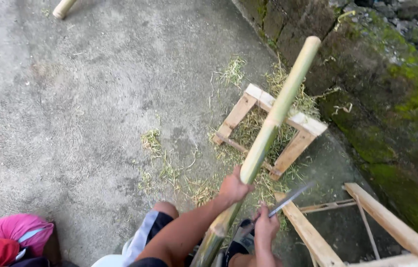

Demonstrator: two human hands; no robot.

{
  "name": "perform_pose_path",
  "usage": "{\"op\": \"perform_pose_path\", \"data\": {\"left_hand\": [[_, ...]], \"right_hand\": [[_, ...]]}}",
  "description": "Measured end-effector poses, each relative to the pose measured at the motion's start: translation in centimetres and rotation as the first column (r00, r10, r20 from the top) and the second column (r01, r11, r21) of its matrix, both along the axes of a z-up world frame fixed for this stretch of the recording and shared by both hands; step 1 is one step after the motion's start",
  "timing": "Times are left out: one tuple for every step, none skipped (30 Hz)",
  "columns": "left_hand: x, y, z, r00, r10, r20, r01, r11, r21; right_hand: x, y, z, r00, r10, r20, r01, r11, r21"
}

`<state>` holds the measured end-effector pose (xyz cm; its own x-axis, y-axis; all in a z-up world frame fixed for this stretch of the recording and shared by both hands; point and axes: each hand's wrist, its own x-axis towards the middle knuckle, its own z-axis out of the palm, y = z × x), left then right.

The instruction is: Shaving and smoothing the outer layer of a bamboo pole using a knife.

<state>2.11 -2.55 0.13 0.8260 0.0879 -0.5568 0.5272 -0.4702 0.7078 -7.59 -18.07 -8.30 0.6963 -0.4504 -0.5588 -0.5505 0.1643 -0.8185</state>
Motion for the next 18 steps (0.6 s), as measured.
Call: {"op": "perform_pose_path", "data": {"left_hand": [[-0.2, 0.3, 1.1, 1.000, -0.010, -0.027, 0.009, 1.000, -0.018], [-0.6, 0.7, 1.9, 0.998, -0.020, -0.054, 0.018, 0.999, -0.037], [-0.9, 0.8, 2.4, 0.998, -0.007, -0.062, 0.004, 0.999, -0.038], [-1.4, 1.0, 2.6, 0.995, -0.018, -0.097, 0.014, 0.999, -0.038], [-1.6, 1.1, 2.8, 0.992, -0.029, -0.123, 0.024, 0.999, -0.042], [-1.6, 0.9, 2.1, 0.992, -0.015, -0.123, 0.010, 0.999, -0.045], [-1.7, 0.9, 1.4, 0.995, -0.017, -0.095, 0.014, 1.000, -0.025], [-1.9, 0.9, 0.7, 0.998, -0.019, -0.067, 0.018, 1.000, -0.004], [-2.3, 0.9, 0.3, 0.998, -0.010, -0.068, 0.010, 1.000, -0.005], [-2.8, 0.8, 0.0, 0.999, -0.020, -0.044, 0.021, 1.000, 0.021], [-2.8, 0.8, -0.3, 0.999, -0.042, -0.011, 0.042, 0.998, 0.049], [-3.0, 0.8, -0.5, 0.999, -0.044, -0.002, 0.044, 0.998, 0.048], [-2.9, 1.1, -0.7, 0.999, -0.037, 0.007, 0.037, 0.999, 0.016], [-2.7, 1.5, -0.7, 0.999, -0.031, 0.016, 0.031, 0.999, -0.016], [-3.2, 1.5, -0.6, 0.999, -0.032, 0.015, 0.032, 0.999, -0.020], [-3.7, 1.6, -0.5, 0.999, -0.030, 0.037, 0.031, 0.999, -0.019], [-4.1, 1.8, -0.4, 0.998, -0.035, 0.059, 0.036, 0.999, -0.015], [-5.0, 2.1, -0.2, 0.997, -0.043, 0.058, 0.044, 0.999, -0.017]], "right_hand": [[0.0, -0.4, -0.4, 1.000, 0.010, -0.021, -0.012, 0.998, -0.054], [-0.1, -0.7, -0.9, 0.999, 0.020, -0.043, -0.024, 0.994, -0.107], [0.3, -1.3, -1.5, 0.998, 0.033, -0.051, -0.038, 0.993, -0.108], [0.6, -1.8, -2.3, 0.999, 0.025, -0.032, -0.028, 0.994, -0.108], [1.3, -2.4, -3.2, 1.000, 0.017, -0.005, -0.017, 0.994, -0.110], [2.4, -2.4, -2.8, 1.000, 0.031, -0.004, -0.031, 0.993, -0.113], [3.2, -2.0, -2.7, 0.999, 0.029, 0.042, -0.025, 0.994, -0.108], [3.8, -1.6, -2.5, 0.996, 0.028, 0.089, -0.019, 0.995, -0.103], [4.3, -1.6, -2.3, 0.995, 0.036, 0.088, -0.027, 0.994, -0.103], [4.5, -1.5, -2.1, 0.993, 0.079, 0.087, -0.065, 0.987, -0.146], [5.2, -1.3, -1.8, 0.990, 0.110, 0.094, -0.091, 0.978, -0.190], [5.1, -1.6, -2.0, 0.989, 0.108, 0.102, -0.087, 0.978, -0.192], [5.6, -1.5, -2.2, 0.990, 0.129, 0.064, -0.110, 0.964, -0.242], [6.0, -1.4, -2.3, 0.989, 0.147, 0.025, -0.134, 0.947, -0.291], [5.4, -1.6, -2.2, 0.989, 0.146, 0.024, -0.133, 0.946, -0.295], [4.9, -1.8, -2.0, 0.987, 0.163, 0.003, -0.153, 0.934, -0.324], [4.4, -1.8, -1.8, 0.985, 0.173, -0.018, -0.168, 0.922, -0.348], [3.5, -1.7, -1.5, 0.986, 0.165, -0.019, -0.162, 0.923, -0.350]]}}
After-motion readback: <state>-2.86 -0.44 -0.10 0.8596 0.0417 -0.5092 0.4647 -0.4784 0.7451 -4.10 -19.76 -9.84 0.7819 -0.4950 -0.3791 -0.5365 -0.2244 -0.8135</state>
